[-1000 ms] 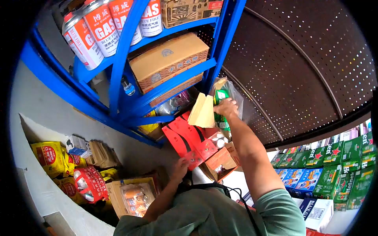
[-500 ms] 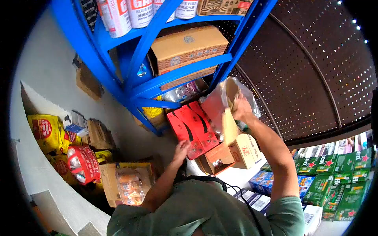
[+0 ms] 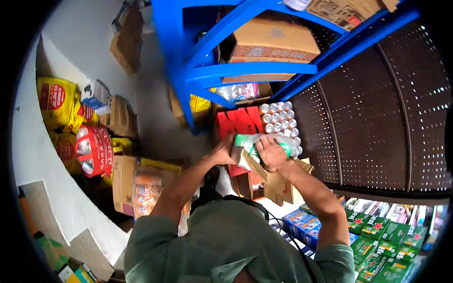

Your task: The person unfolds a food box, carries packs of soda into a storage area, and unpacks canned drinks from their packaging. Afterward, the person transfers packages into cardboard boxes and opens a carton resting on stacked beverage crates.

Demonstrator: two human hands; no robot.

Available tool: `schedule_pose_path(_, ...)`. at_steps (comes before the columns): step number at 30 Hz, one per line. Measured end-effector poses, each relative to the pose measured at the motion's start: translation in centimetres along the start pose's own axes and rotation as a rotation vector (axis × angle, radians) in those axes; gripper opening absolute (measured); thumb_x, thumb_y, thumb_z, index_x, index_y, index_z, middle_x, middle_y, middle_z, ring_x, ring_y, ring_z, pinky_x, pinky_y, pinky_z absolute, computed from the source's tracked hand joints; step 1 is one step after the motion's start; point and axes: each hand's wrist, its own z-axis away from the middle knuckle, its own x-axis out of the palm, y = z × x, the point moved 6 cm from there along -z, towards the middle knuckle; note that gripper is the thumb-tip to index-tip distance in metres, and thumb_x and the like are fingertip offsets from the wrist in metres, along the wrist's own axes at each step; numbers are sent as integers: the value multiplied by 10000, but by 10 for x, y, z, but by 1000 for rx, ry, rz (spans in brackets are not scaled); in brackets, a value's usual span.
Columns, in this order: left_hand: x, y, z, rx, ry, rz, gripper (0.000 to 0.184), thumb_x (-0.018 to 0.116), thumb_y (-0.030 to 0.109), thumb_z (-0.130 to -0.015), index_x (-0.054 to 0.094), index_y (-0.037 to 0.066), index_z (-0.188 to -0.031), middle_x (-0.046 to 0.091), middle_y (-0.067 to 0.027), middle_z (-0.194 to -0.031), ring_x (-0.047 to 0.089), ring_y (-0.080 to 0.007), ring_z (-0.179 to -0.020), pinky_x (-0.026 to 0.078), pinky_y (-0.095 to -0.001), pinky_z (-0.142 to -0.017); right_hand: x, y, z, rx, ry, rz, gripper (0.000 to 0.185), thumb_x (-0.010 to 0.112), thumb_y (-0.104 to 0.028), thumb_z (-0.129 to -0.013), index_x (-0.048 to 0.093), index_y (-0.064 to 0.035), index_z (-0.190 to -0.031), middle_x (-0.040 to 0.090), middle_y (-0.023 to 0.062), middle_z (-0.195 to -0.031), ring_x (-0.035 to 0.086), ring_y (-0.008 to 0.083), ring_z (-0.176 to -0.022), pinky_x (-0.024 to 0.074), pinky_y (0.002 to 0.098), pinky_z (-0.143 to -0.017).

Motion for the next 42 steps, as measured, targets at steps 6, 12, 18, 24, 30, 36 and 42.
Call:
schedule_pose_path(6, -7, 2, 15, -27, 26, -10, 891, 788, 320, -631, 324, -9, -1317, 475, -260, -1207, 488, -415, -1129, 403, -447, -961, -14, -7, 0, 4, -52, -49, 562, 620, -136, -706, 442, -15, -1225, 473, 172, -1175, 461, 326, -1124, 422, 460, -921)
schedule_pose_path(12, -21, 33, 2, 4, 195, -226, 958, 828, 297, -558, 322, 9, -1319, 434, -261, -1258, 407, -415, -1221, 345, -491, -1022, -15, 12, 10, -46, 18, 163, 560, 513, -176, -799, 392, -39, -1328, 470, 164, -1220, 458, 338, -1129, 411, 512, -890)
schedule_pose_path(18, -31, 39, -23, 55, 269, -210, 824, 765, 142, -587, 361, 38, -1298, 405, -163, -1341, 358, -394, -1274, 324, -468, -1054, -28, 32, -3, -105, 258, 200, 662, 532, -174, -772, 334, -83, -1397, 404, 173, -1325, 440, 313, -1156, 373, 533, -878)
schedule_pose_path(24, -37, 13, -26, 129, 307, -370, 557, 634, 60, -723, 432, 33, -1241, 402, -146, -1367, 324, -387, -1311, 335, -448, -1056, 22, 28, -17, 16, 458, 179, 606, 521, -190, -791, 377, -201, -1380, 422, 75, -1322, 410, 259, -1226, 391, 515, -839)
schedule_pose_path(30, -19, -3, 17, -108, 277, -525, 661, 613, 58, -768, 338, 88, -1368, 271, -132, -1480, 251, -411, -1348, 329, -467, -1054, 63, -11, 1, 86, 363, 26, 694, 538, -156, -805, 284, -277, -1439, 379, 49, -1389, 355, 266, -1290, 363, 541, -923)
schedule_pose_path(36, 13, -43, 52, -596, 118, -269, 714, 593, 117, -802, 259, 120, -1433, 404, -212, -1378, 500, -513, -1061, 438, -490, -923, 129, -42, 32, 63, 180, -23, 841, 596, -216, -746, 189, -217, -1481, 221, 73, -1514, 173, 309, -1402, 239, 617, -1018)
schedule_pose_path(42, 48, -61, 83, -807, 425, 599, 690, 620, 366, -833, 341, 100, -1406, 476, -152, -1347, 514, -307, -1148, 392, -372, -958, 164, -63, 68, 50, -591, -566, 576, 613, -218, -743, 495, -73, -1288, 537, 183, -1255, 509, 315, -1180, 404, 441, -966)
